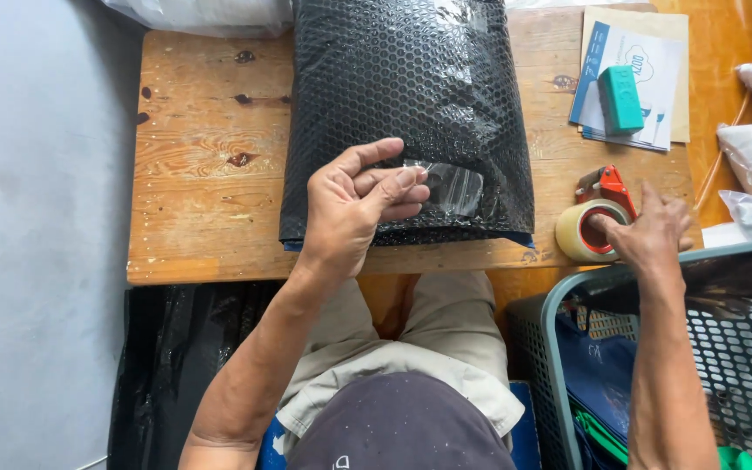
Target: The person is wrapping a black bubble wrap sheet around an object and securing the edges with clear adhesive tape using a handheld dispenser.
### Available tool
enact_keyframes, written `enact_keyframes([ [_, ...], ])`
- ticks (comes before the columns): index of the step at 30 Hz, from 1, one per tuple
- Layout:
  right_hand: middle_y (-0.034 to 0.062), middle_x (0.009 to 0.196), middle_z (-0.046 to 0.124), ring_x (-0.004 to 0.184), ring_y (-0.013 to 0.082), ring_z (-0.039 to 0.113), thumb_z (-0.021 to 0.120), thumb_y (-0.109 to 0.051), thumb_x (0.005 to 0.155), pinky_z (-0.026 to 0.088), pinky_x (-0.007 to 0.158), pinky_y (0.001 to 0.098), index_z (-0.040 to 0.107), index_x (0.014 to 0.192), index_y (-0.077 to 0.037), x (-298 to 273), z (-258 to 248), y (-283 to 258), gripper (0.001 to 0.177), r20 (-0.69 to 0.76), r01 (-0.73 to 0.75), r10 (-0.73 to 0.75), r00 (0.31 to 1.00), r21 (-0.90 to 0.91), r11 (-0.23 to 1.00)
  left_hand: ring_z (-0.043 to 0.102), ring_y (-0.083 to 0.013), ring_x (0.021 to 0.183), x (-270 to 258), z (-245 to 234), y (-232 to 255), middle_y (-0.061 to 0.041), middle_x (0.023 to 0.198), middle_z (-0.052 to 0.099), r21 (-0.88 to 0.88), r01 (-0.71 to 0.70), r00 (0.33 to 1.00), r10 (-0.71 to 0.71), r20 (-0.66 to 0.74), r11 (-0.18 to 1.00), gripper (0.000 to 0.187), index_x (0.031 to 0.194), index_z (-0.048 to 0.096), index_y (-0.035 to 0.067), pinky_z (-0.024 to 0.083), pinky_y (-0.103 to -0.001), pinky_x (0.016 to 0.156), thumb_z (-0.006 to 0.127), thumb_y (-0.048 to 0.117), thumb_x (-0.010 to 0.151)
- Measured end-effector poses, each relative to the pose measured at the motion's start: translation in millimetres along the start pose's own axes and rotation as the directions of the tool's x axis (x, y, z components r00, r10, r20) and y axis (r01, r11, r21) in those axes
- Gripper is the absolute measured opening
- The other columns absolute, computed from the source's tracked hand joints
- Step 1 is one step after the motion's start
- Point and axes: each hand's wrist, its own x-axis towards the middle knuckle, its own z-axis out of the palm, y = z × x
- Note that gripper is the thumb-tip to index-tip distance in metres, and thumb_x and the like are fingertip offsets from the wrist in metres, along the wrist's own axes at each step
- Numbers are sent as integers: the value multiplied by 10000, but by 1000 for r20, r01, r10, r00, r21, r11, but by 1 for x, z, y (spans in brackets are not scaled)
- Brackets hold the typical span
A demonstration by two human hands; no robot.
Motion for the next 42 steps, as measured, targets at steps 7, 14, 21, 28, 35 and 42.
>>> enact_keyframes([
  [7,295,1260,578,1171,457,576,802,-402,936,449,1029,543,605,1306,89,-148,-22,-111,645,-746,854,-577,332,-22,520,758,-309,965,-31,0,-12,-283,1122,741,-193,221,974,-226,-8,956,524,1269,602,7,653,-368,742,697,298,843],
  [14,98,1138,698,958,304,651,797,-147,911,458,895,489,727,1113,-120,-176,30,-140,216,-804,923,-589,76,-167,346,703,-396,1064,-58,-10,-28,-332,1204,693,-308,374,924,-378,50,875,554,1323,579,-37,605,-498,843,665,308,898],
  [21,95,928,787,759,271,699,690,-1,912,501,804,455,822,932,-129,-185,17,-132,184,-778,967,-629,5,-156,201,650,-467,1171,-65,-34,-29,-369,1286,639,-367,454,883,-466,59,812,526,1320,575,-58,552,-616,925,663,275,923],
  [28,191,1046,737,840,326,679,836,-306,903,548,783,505,742,1139,-7,-192,18,-129,392,-803,966,-589,92,-72,249,646,-462,1188,-68,-42,-29,-366,1321,621,-433,473,855,-518,17,767,520,1306,559,-47,544,-608,945,649,296,927],
  [35,131,943,768,771,275,711,778,-58,895,535,777,429,801,983,-37,-198,37,-146,93,-827,981,-560,49,-66,184,624,-477,1215,-82,-33,-52,-389,1335,600,-477,537,826,-548,131,696,503,1326,563,-43,529,-618,954,623,302,965],
  [42,109,796,720,638,240,675,678,-4,927,540,728,394,785,899,-37,-208,25,-130,116,-716,993,-694,72,-11,114,577,-559,1206,-84,-47,-45,-474,1327,541,-212,583,812,-554,181,785,710,1509,392,-26,526,-625,906,619,363,961],
])
